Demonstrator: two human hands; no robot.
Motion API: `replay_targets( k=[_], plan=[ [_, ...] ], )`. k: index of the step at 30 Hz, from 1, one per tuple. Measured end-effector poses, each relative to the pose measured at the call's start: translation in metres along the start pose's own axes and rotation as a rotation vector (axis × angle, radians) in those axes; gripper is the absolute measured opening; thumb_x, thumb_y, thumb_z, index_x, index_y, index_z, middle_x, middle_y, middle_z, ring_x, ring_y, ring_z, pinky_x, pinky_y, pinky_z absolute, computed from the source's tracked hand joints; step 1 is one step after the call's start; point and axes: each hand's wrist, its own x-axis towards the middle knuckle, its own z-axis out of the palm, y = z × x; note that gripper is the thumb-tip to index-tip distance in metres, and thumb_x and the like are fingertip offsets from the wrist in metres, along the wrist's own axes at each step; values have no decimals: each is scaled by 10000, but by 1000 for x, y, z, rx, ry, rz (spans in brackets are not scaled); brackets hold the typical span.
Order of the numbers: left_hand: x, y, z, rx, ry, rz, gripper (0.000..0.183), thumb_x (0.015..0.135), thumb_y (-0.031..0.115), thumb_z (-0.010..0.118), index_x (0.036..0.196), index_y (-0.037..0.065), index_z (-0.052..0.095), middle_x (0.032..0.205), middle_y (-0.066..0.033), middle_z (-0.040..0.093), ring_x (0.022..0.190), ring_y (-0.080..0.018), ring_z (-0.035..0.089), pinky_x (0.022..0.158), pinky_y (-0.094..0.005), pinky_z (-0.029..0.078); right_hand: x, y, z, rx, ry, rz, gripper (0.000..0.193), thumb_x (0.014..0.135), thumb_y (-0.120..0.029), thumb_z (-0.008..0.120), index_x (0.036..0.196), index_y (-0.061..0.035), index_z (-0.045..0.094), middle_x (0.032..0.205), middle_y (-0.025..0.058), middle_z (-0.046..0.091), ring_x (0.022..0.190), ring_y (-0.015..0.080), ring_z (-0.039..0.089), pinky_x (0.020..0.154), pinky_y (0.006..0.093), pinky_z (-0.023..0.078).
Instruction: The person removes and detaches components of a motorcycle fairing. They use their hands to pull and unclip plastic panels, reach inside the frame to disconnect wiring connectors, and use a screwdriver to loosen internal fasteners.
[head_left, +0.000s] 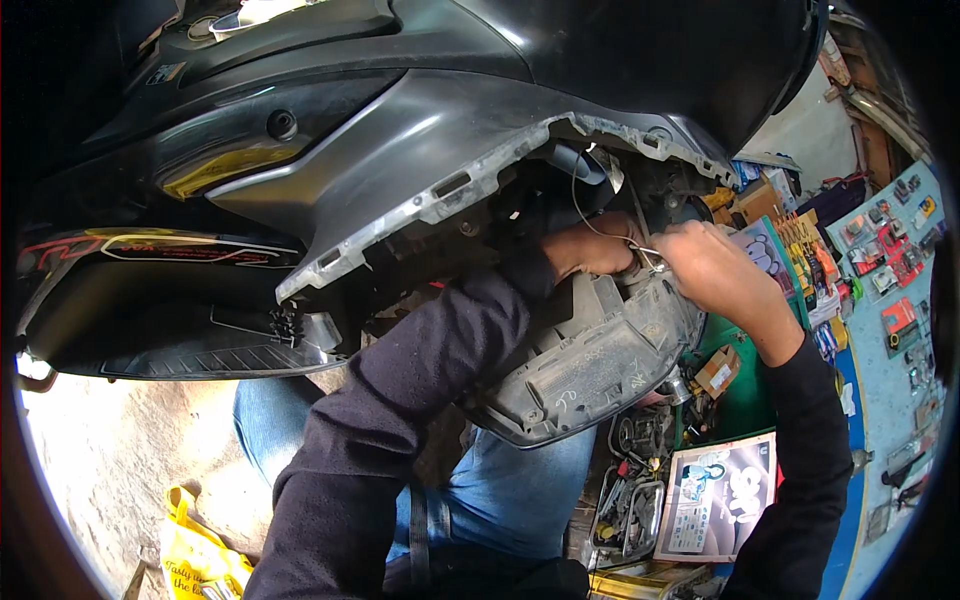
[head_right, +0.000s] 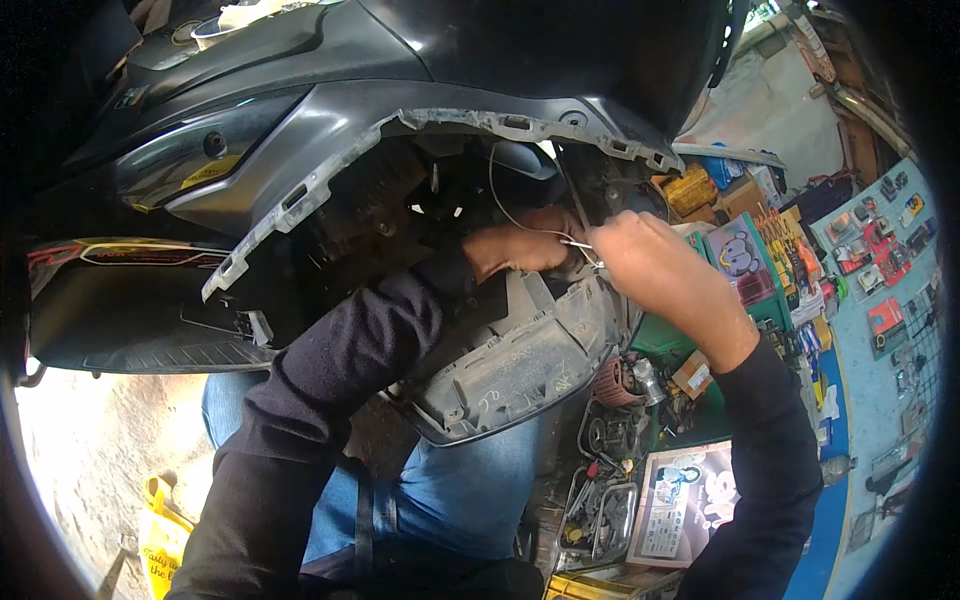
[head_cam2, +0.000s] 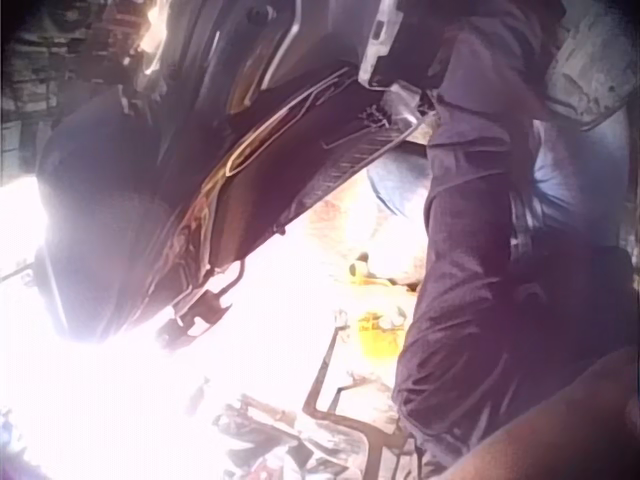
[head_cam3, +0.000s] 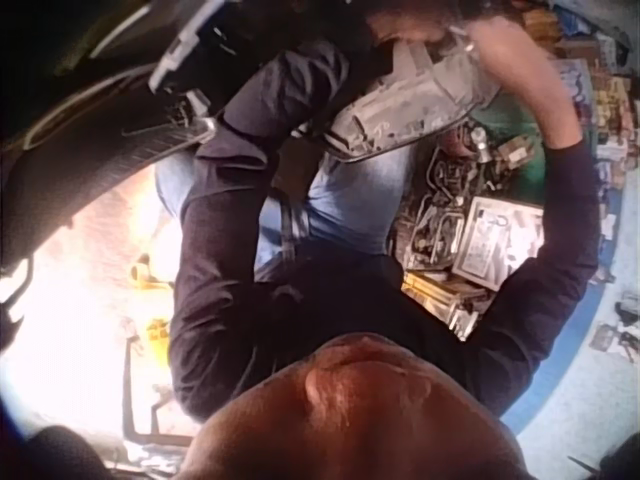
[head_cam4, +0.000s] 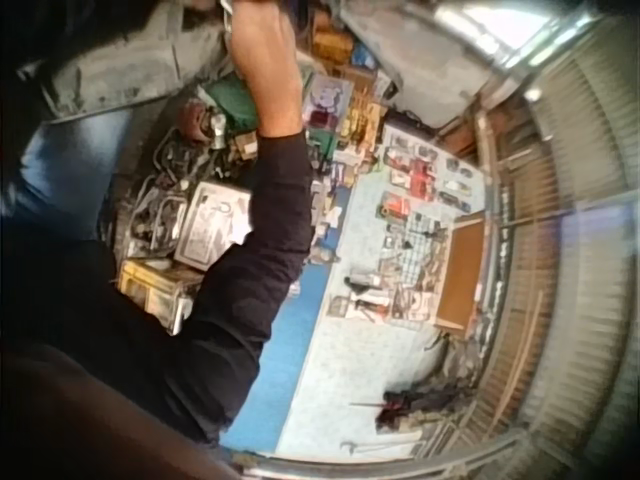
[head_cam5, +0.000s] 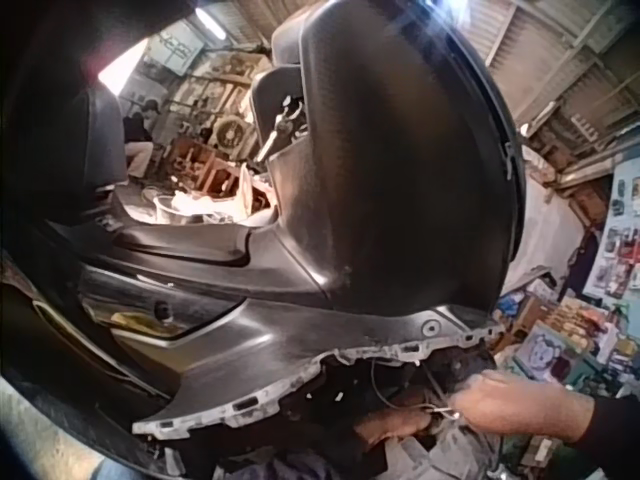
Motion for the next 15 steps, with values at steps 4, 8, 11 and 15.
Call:
replay_targets(
  k=[4, 8, 11, 15],
  plan=[
    [-12, 18, 0, 10, 66, -125, 130, 695, 46, 594, 780, -26, 662, 617, -80, 601, 543, -146, 555, 474, -341, 412, 8, -11, -10, -140, -95, -57, 299, 760, -40, 546, 1050, -63, 616, 881, 124, 633, 873, 306, 605, 784, 391, 474],
    [-14, 19, 0, 64, 52, -82, 130, 688, 45, 593, 770, -30, 659, 636, -92, 619, 563, -180, 587, 505, -351, 437, 10, -6, -11, -214, -101, -117, 308, 760, -53, 548, 1056, -90, 625, 872, 116, 635, 862, 280, 617, 763, 378, 483],
    [-8, 4, 5, 86, 73, -17, 188, 685, 123, 633, 796, -25, 663, 678, -129, 639, 614, -220, 611, 559, -368, 458, 12, -3, -11, -254, -110, -164, 278, 764, -61, 540, 1023, -98, 636, 838, 108, 639, 814, 276, 630, 728, 380, 494],
    [-9, 12, 13, 123, 179, -168, 226, 678, 174, 682, 818, -4, 676, 727, -149, 651, 665, -242, 619, 616, -369, 467, 9, -6, -9, -248, -136, -146, 226, 771, -78, 530, 968, -84, 641, 792, 114, 637, 772, 291, 639, 696, 398, 500]
  ],
)
